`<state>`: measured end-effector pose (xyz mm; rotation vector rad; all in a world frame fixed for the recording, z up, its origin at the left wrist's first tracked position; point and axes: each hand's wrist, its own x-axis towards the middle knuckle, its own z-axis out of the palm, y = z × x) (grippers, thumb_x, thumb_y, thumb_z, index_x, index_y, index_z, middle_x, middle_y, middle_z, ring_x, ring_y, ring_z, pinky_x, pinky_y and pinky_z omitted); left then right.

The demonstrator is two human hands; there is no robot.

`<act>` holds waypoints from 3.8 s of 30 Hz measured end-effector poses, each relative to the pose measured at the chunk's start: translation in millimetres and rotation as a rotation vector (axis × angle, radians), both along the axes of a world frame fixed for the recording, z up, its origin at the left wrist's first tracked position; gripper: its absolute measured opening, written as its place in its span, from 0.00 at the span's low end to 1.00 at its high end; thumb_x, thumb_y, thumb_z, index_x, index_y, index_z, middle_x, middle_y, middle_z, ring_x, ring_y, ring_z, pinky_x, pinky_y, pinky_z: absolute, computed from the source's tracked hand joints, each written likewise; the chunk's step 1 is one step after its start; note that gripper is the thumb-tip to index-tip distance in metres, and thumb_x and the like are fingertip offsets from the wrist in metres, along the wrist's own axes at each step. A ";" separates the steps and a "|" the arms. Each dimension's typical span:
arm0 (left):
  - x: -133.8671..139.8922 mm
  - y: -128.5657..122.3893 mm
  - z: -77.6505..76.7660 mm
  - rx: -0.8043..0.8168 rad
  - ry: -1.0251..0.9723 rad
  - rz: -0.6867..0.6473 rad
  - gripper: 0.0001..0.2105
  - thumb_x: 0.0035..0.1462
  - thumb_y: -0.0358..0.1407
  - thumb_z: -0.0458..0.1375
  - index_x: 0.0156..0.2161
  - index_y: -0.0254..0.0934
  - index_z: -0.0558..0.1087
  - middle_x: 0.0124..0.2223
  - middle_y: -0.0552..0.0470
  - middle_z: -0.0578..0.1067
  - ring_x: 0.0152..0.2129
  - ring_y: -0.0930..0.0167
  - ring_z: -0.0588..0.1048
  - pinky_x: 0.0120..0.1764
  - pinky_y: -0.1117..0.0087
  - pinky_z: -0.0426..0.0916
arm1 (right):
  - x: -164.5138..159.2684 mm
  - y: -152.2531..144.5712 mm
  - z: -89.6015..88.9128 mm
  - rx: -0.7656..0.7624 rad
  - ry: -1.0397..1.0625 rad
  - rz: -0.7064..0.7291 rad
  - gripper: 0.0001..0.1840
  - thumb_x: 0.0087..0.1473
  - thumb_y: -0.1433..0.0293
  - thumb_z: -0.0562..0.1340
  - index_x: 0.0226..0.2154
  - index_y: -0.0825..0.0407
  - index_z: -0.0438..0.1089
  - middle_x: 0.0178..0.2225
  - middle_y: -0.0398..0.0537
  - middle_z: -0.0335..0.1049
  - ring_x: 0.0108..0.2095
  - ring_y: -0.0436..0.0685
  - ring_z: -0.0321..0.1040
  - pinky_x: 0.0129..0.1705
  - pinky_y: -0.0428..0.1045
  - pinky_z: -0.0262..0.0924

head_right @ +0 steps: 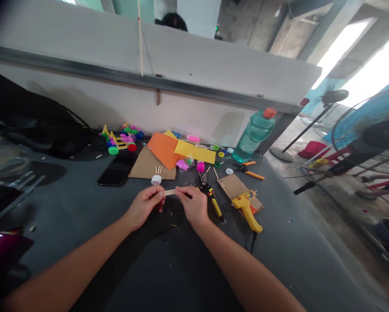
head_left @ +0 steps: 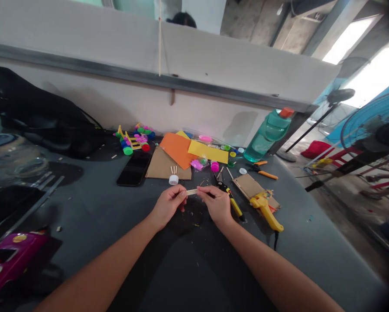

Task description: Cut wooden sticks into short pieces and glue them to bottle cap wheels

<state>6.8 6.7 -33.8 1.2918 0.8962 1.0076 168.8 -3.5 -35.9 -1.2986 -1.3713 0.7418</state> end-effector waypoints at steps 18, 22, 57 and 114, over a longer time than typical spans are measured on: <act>4.1 1.4 -3.3 -0.065 -0.043 0.004 0.13 0.57 0.43 0.50 0.27 0.35 0.63 0.23 0.56 0.64 0.19 0.76 0.64 0.21 0.76 0.64 | -4.6 1.7 0.2 -0.052 0.102 -0.022 0.08 0.44 0.68 0.63 0.30 0.50 0.75 0.29 0.45 0.74 0.29 0.54 0.68 0.31 0.49 0.62; 5.1 1.5 -8.0 0.007 -0.010 0.018 0.16 0.58 0.45 0.48 0.25 0.36 0.60 0.22 0.57 0.61 0.18 0.76 0.63 0.19 0.77 0.63 | -5.6 0.6 2.6 -0.061 0.089 -0.022 0.07 0.43 0.69 0.64 0.29 0.52 0.75 0.29 0.45 0.75 0.28 0.54 0.68 0.31 0.48 0.62; 4.8 2.2 -13.0 0.020 0.121 0.041 0.14 0.59 0.44 0.47 0.28 0.36 0.63 0.21 0.59 0.63 0.12 0.80 0.61 0.14 0.80 0.54 | -4.6 0.4 -5.2 0.015 0.141 -0.014 0.09 0.44 0.69 0.64 0.32 0.50 0.74 0.30 0.45 0.73 0.31 0.54 0.69 0.35 0.49 0.64; 4.9 1.7 -8.9 0.011 0.099 0.049 0.15 0.58 0.44 0.48 0.25 0.36 0.63 0.20 0.57 0.65 0.15 0.76 0.63 0.19 0.77 0.59 | -0.8 -10.1 9.4 0.209 -0.189 0.078 0.08 0.47 0.66 0.63 0.33 0.47 0.73 0.30 0.44 0.72 0.28 0.52 0.66 0.31 0.48 0.62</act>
